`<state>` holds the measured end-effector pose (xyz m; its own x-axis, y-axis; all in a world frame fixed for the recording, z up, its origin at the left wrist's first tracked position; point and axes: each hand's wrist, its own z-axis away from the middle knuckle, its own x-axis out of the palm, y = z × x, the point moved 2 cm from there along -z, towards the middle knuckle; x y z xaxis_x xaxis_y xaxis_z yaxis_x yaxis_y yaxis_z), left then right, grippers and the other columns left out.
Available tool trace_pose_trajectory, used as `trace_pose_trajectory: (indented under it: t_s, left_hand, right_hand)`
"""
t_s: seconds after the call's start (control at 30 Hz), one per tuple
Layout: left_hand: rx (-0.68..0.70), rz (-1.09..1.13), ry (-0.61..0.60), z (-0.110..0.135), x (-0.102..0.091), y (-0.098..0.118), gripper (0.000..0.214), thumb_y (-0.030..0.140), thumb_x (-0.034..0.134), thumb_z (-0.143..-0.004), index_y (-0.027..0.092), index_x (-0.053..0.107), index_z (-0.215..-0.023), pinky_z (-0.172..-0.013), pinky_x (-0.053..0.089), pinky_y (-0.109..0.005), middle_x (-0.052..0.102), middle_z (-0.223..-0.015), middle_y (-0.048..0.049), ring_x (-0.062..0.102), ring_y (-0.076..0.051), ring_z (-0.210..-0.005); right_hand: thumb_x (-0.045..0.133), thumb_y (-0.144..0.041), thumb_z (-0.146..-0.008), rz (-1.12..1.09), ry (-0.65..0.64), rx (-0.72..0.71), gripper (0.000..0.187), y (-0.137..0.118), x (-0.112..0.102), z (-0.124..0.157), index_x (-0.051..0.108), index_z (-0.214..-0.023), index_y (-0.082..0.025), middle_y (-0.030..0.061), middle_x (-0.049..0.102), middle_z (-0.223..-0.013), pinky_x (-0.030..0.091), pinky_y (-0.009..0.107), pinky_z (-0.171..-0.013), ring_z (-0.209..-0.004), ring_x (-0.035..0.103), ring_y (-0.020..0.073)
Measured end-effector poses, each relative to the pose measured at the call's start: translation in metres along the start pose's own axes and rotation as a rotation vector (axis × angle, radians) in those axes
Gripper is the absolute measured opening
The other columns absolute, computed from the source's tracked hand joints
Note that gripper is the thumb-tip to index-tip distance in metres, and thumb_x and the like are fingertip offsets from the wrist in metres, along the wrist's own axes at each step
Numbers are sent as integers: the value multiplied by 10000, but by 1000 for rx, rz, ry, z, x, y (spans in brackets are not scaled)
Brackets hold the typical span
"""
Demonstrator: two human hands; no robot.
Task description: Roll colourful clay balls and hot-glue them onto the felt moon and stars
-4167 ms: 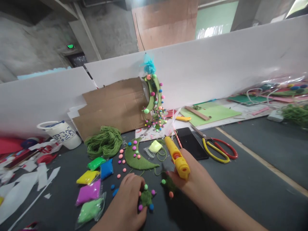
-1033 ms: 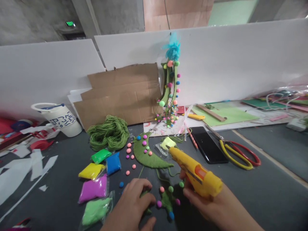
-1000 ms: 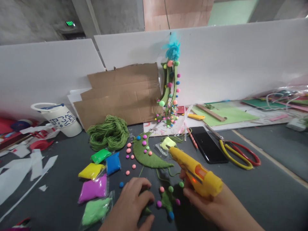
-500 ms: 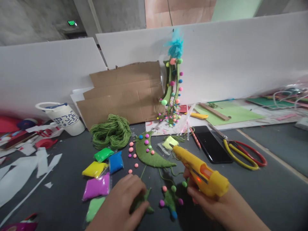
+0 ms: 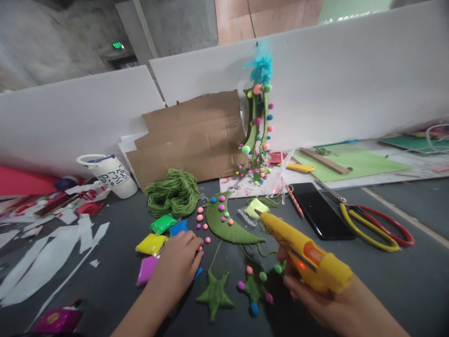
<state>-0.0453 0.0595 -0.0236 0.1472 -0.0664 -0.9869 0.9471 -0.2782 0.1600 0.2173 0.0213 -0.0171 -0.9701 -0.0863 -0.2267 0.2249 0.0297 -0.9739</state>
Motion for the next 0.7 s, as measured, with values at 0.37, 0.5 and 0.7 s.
trace_pose_trajectory:
  t_s: [0.37,0.5,0.7]
  left_hand:
    - [-341,577,254,32,-36,-3,181,411,600,-772,257,665,-840,-743,440,-295,679,-847,-8,599,-200,-794]
    - [-428,1098,117,44,-42,10,205,414,709,-668,221,697,-737,-649,448,-254,675,-680,-15,598,-177,-685]
    - [-433,1641,-73,44,-33,41,161,316,769,-604,180,687,-634,-575,407,-228,636,-531,2,533,-114,-542]
  right_hand:
    - [638,-192,-738,60,-35,-12,279,5,2,-1,603,-1006,-264,18,702,-934,533,326,-803,-827,678,219]
    - [671,-264,-733,-72,-47,77,234,10,7,2,630,-964,-251,25,712,-884,542,312,-765,-814,679,222]
    - [661,-316,-751,-484,-375,260,438,-14,51,5,564,-1175,-261,-3,719,-737,539,270,-633,-612,667,159]
